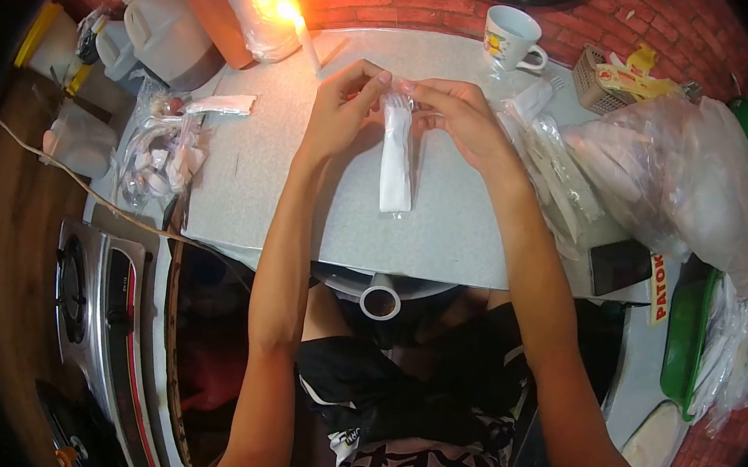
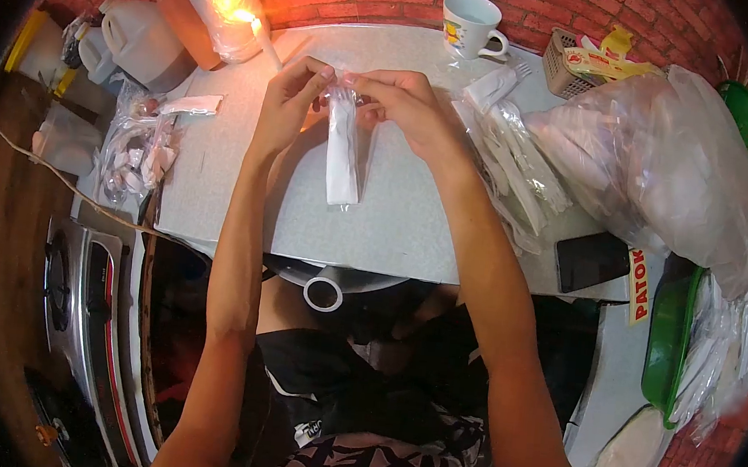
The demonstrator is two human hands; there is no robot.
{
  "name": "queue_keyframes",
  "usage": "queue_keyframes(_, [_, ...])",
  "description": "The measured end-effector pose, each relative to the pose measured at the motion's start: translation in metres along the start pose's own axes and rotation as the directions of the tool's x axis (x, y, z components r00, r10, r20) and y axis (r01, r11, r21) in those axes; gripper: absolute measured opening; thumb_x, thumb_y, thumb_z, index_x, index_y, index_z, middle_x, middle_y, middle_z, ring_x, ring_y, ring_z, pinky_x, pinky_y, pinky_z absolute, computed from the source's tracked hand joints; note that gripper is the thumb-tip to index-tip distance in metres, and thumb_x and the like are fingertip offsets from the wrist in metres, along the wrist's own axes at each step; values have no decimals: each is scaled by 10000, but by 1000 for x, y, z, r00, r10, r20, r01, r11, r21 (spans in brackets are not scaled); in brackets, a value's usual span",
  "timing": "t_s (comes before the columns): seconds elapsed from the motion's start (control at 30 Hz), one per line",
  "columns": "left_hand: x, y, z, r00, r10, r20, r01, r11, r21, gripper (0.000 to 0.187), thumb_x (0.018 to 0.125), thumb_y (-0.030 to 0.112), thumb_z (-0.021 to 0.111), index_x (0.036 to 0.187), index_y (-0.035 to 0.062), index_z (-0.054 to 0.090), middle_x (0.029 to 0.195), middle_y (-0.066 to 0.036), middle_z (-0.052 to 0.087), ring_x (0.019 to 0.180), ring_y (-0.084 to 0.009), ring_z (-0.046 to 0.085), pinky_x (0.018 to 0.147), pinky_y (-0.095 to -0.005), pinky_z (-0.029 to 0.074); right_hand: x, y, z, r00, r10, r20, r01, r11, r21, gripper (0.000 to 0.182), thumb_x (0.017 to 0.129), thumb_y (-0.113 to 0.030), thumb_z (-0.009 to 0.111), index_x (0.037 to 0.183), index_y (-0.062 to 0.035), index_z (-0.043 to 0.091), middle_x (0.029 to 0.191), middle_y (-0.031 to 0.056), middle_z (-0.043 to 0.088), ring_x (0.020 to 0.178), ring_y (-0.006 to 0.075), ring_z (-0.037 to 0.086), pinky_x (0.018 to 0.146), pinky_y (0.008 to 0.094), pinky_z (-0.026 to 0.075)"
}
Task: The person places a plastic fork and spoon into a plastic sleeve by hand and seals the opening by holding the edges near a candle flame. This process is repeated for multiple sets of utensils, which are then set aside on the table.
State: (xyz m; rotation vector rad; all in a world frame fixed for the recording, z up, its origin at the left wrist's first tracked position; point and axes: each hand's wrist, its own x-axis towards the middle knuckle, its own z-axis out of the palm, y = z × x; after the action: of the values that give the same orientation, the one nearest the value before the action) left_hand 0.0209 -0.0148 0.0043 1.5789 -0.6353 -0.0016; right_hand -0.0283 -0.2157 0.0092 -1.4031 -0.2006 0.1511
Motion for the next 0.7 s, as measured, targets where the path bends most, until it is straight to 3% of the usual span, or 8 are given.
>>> queue_keyframes(0.07, [0, 0, 0, 1000, -11, -5, 11, 1000, 6, 232, 1022, 248, 627, 931, 38, 666, 785, 9, 636, 707, -65, 527, 638, -243, 422, 0, 3, 1, 1000, 11, -9, -11, 1000, -14, 348, 1007, -291, 634, 1204, -15, 713, 1085, 57, 726, 917, 105, 643, 792, 253, 494])
queue_keyframes(0.17, [0, -2, -2, 1000, -17, -26, 17, 1000, -4, 241, 1025, 256, 625, 916, 44, 658, 776, 11, 626, 705, -71, 534, 634, -247, 424, 0, 2, 6, 996, -6, -89, 13, 997, 75, 339, 997, -261, 635, 1230, -30, 721, 1051, 52, 734, 863, 110, 643, 770, 240, 502])
queue_keyframes(0.27, [0, 0, -5, 998, -18, -57, 15, 999, -42, 243, 1028, 261, 622, 903, 55, 649, 770, 14, 616, 704, -76, 539, 632, -250, 427, -2, -5, 8, 999, -8, -50, 14, 995, 104, 348, 1000, -240, 625, 1270, -33, 701, 1116, 76, 739, 922, 130, 670, 793, 245, 514])
queue_keyframes(0.37, [0, 4, -6, 997, -19, -69, 13, 995, -95, 242, 1030, 265, 620, 900, 62, 646, 779, 16, 613, 706, -74, 537, 636, -250, 427, -2, -2, 4, 990, -70, -124, 72, 997, 10, 376, 1012, -232, 616, 1319, -20, 660, 1136, 81, 719, 914, 128, 675, 798, 259, 533])
queue_keyframes(0.5, [0, 3, -6, 1000, 10, 26, -6, 990, -137, 239, 1033, 260, 614, 909, 58, 648, 802, 16, 617, 714, -69, 529, 650, -247, 427, -1, -2, 1, 992, -65, -112, 58, 996, -61, 344, 1005, -200, 621, 1294, -23, 676, 1071, 64, 723, 863, 111, 662, 763, 244, 523])
queue_keyframes(0.57, [0, 2, -5, 999, 7, 47, -1, 992, -123, 237, 1035, 254, 609, 914, 55, 650, 799, 16, 615, 714, -70, 527, 651, -247, 425, 0, -1, 1, 998, -66, -22, 66, 998, -19, 297, 988, -209, 644, 1213, -34, 724, 1003, 56, 743, 849, 106, 671, 757, 245, 522])
queue_keyframes(0.7, [-2, 2, -4, 996, -6, 91, 16, 995, -100, 227, 1042, 240, 594, 936, 48, 652, 795, 12, 606, 712, -71, 521, 646, -245, 423, 3, 4, 2, 993, -98, -70, 89, 989, -116, 280, 986, -201, 651, 1181, -16, 730, 962, 54, 745, 818, 85, 663, 714, 230, 521])
